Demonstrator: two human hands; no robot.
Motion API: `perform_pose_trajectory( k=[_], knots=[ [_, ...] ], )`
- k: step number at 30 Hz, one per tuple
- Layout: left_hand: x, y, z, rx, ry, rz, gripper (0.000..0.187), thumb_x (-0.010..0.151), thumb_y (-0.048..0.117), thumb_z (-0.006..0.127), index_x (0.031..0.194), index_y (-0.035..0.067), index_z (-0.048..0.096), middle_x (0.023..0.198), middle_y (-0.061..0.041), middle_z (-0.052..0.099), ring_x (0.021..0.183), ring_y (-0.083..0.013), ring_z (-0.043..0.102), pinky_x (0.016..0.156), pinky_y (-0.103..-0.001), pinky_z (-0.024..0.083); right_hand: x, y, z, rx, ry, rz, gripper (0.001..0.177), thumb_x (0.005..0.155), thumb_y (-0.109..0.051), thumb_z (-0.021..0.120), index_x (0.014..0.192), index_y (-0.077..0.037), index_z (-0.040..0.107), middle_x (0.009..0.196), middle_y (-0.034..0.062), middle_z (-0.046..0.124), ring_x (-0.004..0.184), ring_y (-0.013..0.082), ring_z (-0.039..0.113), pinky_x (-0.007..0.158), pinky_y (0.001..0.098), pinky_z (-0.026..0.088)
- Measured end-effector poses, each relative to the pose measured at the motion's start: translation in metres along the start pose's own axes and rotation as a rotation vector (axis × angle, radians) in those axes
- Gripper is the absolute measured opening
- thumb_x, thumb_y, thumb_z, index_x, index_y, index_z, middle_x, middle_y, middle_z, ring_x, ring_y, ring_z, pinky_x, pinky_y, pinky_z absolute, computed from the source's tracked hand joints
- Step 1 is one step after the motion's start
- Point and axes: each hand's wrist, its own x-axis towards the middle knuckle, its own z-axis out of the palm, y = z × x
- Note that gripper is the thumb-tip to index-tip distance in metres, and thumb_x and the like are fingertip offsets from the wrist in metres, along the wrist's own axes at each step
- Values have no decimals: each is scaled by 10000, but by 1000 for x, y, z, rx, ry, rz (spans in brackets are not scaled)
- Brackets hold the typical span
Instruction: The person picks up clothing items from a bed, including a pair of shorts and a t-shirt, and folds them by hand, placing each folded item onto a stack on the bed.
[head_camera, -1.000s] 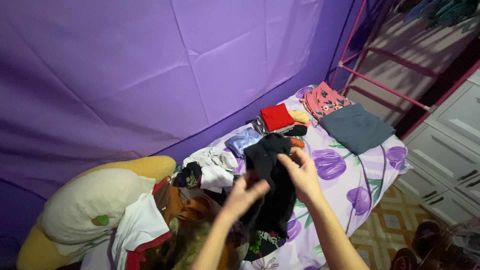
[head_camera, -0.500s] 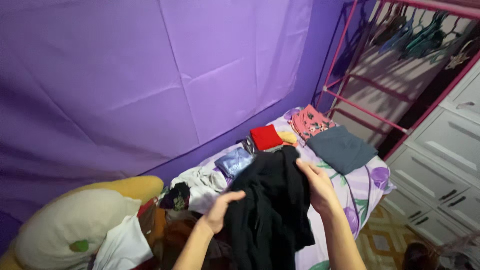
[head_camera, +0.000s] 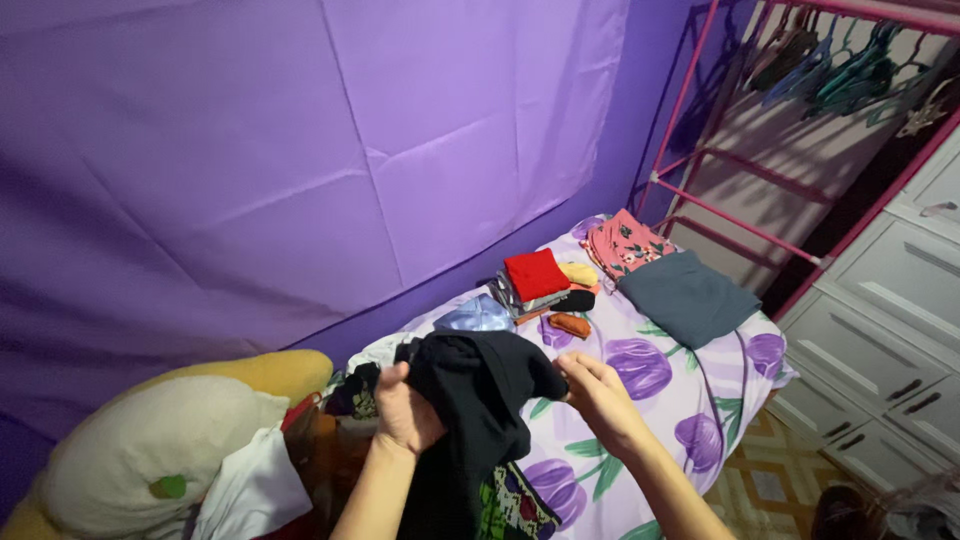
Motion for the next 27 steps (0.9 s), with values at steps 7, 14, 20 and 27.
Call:
perform_pose_trajectory(
  k=[7, 14, 20, 27],
  knots=[
    [5, 8, -15, -13, 92, 213, 757, 710, 529, 729, 1247, -1, 665, 1230, -185, 713, 1119, -368, 668, 1022, -502, 506, 11, 13, 13, 103, -136, 104, 553, 993, -516, 461, 984, -21, 708, 861, 101, 715, 800, 200, 658, 791, 347, 486],
    [9, -1, -21, -181, 52, -36, 664, 804, 541, 670, 1136, -33, 697, 1133, -220, 735, 996, -377, 702, 928, -493, 556, 4, 9, 36, 243, -59, 30, 637, 977, -627, 363, 1095, -87, 680, 1027, 47, 699, 941, 196, 601, 889, 366, 440],
    [13, -7, -23, -203, 61, -61, 680, 807, 558, 643, 1107, -49, 710, 1112, -231, 741, 992, -387, 710, 944, -498, 559, -6, 10, 29, 297, -112, -104, 737, 1069, -667, 382, 1160, 11, 658, 1148, 130, 687, 1076, 251, 616, 1009, 415, 428],
    [20, -11, -18, -251, -12, 45, 676, 933, 569, 595, 1121, -69, 719, 1144, -253, 729, 1029, -413, 694, 973, -520, 543, -29, -24, 36, 241, -196, 136, 848, 952, -684, 351, 1474, -28, 482, 1486, 162, 564, 1343, 300, 535, 1126, 459, 363]
  ],
)
